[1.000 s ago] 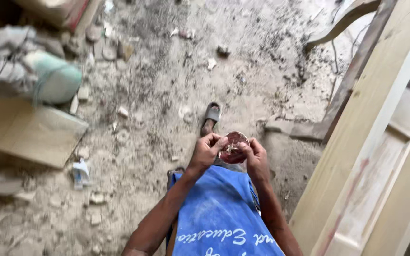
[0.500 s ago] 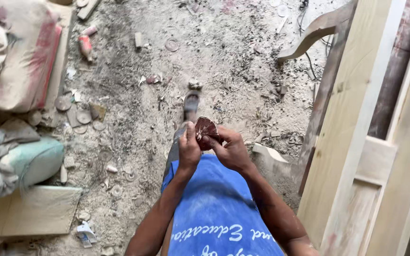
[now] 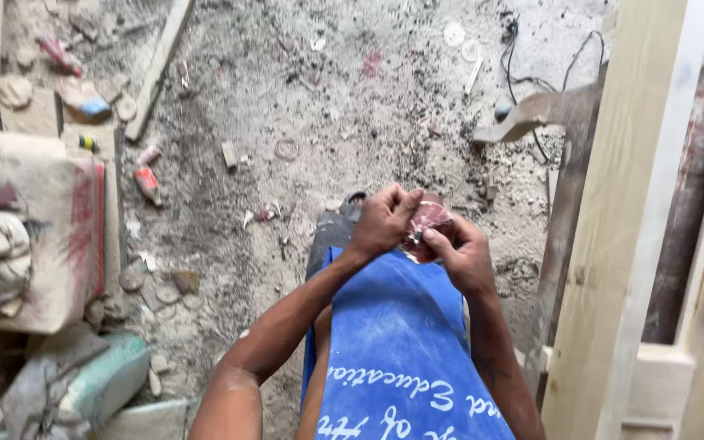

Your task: The person applies wood filler to a wooden frame using a putty knife, then sands the surface with sandpaper and a sanding disc. The person smooths the frame edges and surfaces, removing excess filler and dust.

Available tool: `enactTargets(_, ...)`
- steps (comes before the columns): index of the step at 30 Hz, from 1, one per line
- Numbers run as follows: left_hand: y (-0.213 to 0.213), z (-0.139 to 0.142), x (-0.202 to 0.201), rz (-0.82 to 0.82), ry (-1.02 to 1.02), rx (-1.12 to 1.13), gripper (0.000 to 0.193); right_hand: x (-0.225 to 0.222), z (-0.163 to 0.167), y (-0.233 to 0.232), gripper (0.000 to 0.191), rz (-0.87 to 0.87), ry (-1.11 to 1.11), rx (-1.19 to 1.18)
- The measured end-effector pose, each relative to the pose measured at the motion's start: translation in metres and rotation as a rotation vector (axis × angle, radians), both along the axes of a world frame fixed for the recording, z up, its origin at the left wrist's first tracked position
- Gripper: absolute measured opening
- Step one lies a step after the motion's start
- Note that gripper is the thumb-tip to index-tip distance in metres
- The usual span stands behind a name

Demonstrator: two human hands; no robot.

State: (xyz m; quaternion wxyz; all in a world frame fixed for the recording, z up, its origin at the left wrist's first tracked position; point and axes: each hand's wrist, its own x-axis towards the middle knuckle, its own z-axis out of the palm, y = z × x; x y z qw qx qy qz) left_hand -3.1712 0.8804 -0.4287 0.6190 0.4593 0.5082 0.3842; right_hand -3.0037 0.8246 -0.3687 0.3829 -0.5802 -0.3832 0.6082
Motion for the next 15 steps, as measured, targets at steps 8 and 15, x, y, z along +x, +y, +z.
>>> enactTargets(8,0.192,-0.002,0.103,0.184,0.5,0.491,0.054,0.06,-0.051,0.175,0.033,-0.3,0.133,0.094)
enactTargets(15,0.384,0.003,0.156,-0.004,0.156,0.064,0.06,0.122,-0.033,0.396,0.023,-0.21,0.117,0.078)
